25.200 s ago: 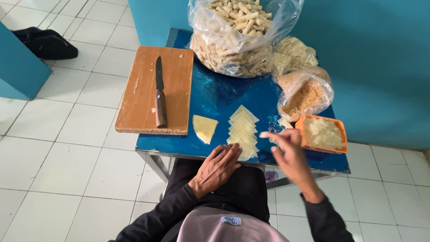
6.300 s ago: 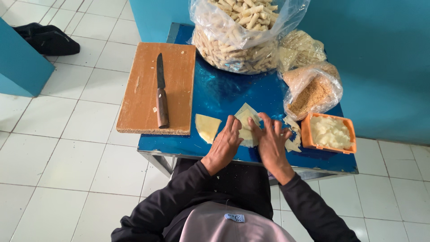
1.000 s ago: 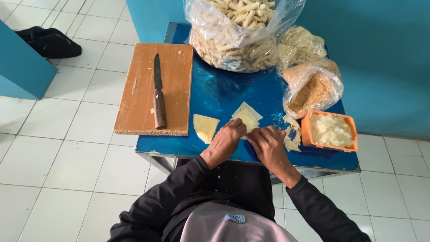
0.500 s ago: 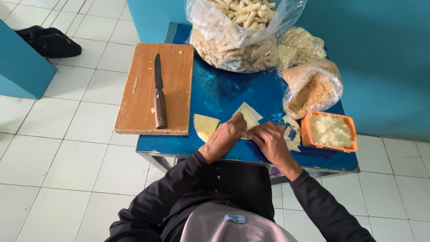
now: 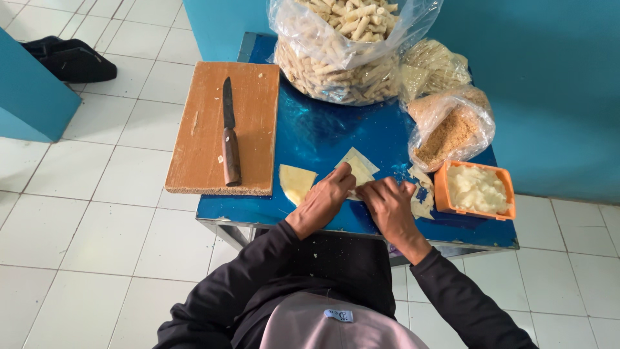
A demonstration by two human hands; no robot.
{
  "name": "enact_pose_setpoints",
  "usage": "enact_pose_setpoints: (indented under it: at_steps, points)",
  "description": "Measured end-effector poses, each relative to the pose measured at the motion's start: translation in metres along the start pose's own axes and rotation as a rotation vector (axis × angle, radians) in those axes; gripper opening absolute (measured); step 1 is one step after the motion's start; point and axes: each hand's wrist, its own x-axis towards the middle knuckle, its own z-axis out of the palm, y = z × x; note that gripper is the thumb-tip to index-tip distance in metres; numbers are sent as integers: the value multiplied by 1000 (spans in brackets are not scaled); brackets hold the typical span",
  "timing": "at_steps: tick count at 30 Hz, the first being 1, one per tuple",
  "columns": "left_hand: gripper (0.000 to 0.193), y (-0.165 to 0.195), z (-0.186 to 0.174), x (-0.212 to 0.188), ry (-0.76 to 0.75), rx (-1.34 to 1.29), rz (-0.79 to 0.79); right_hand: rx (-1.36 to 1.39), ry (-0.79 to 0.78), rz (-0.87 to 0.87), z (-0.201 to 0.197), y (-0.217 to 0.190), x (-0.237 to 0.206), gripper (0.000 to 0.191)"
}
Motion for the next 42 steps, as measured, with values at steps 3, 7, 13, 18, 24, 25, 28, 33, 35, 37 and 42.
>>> enact_pose_setpoints:
  at_steps: [3, 7, 13, 18, 24, 25, 28, 33, 35, 37, 42]
  points:
    - [5, 4, -1, -3, -12, 70, -34, -130, -26, 2, -1, -8, -6, 20]
    - [25, 10, -1, -11, 26, 42, -80, -296, -86, 55, -4, -25, -14, 35]
    - [40, 18, -2, -15, 85, 7, -113, -341, -197, 93, 2, -21, 2, 55]
    - [35, 25, -3, -21, 63, 42, -118, -271, -258, 135, 19, 0, 23, 61]
    - [37, 26, -3, -28, 18, 148, -44, 214, -147, 135, 28, 32, 34, 73]
    - [37, 26, -2, -29, 11, 176, -37, 320, -98, 101, 29, 33, 34, 76]
    - [36, 27, -2, -29, 14, 200, -31, 344, -138, 159, 32, 32, 34, 73]
    - [34, 30, -3, -28, -12, 220, -66, 666, -187, 496, 14, 49, 43, 59]
    - [34, 31, -4, -27, -8, 214, -64, 939, -202, 622, -3, 64, 52, 56]
    - [34, 31, -4, -27, -17, 197, -74, 1279, -262, 719, -22, 78, 68, 52]
    - [33, 31, -2, -27, -23, 218, -95, 1322, -14, 534, -68, 111, 149, 47]
